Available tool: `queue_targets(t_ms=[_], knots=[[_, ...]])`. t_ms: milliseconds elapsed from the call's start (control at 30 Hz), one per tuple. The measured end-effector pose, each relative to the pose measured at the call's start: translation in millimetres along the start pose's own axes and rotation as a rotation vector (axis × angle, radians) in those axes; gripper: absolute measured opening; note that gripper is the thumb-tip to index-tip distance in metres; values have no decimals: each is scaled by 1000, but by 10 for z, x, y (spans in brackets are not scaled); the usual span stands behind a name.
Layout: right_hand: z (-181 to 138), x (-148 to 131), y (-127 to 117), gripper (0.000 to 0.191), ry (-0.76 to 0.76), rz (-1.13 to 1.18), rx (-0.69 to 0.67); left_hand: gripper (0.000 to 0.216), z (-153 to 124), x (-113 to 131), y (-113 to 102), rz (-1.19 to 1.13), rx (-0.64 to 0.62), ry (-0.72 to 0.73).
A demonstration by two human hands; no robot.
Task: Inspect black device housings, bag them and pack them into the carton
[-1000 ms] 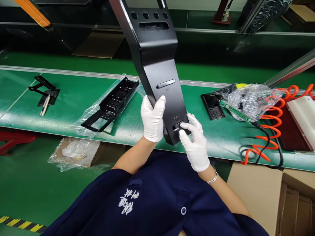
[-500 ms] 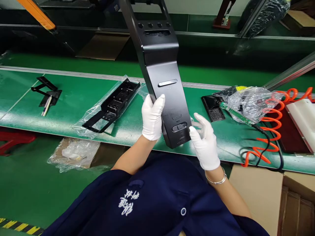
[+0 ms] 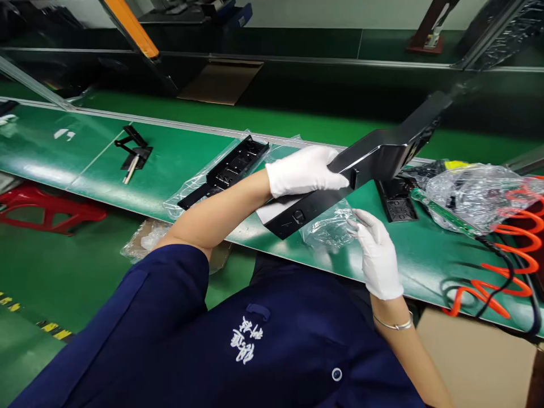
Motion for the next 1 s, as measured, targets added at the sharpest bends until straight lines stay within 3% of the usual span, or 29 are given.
queue_targets(t_ms=[167,233,367,500,600,833,900,1000], knots=[[-51,-14,56,61,-58,-158,-53,16,43,-118,-115,-4,-103,-119],[-76,-24,89,54,-137,-269,-69,16,42,-162,-149,-84,-62,-184],[-130,-98,190,36,-487,-565,-115,21,43,-218,-189,-227,0,-161],[-141,-249,343,29,-822,-784,-106,27,36,-233,-179,-16,-79,-175],[-105,-369,496,29,-981,-910,-112,32,27,-209,-137,84,-101,-176],[-29,-466,703,23,-1035,-1114,-38,26,8,-167,-17,127,-236,-185],[-39,-456,708,12,-1017,-1123,-60,24,17,-176,-19,129,-230,-182],[-68,-422,691,17,-984,-1072,-118,25,51,-208,-55,123,-186,-164]])
Point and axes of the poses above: each hand's wrist, its own z-axis towards the middle knuckle, its own y-axis out of the palm, x = y × z, the point moved 1 cm from there along z, towards the middle knuckle, and after that the axes turned 4 degrees about -x, right-handed, at the moved point
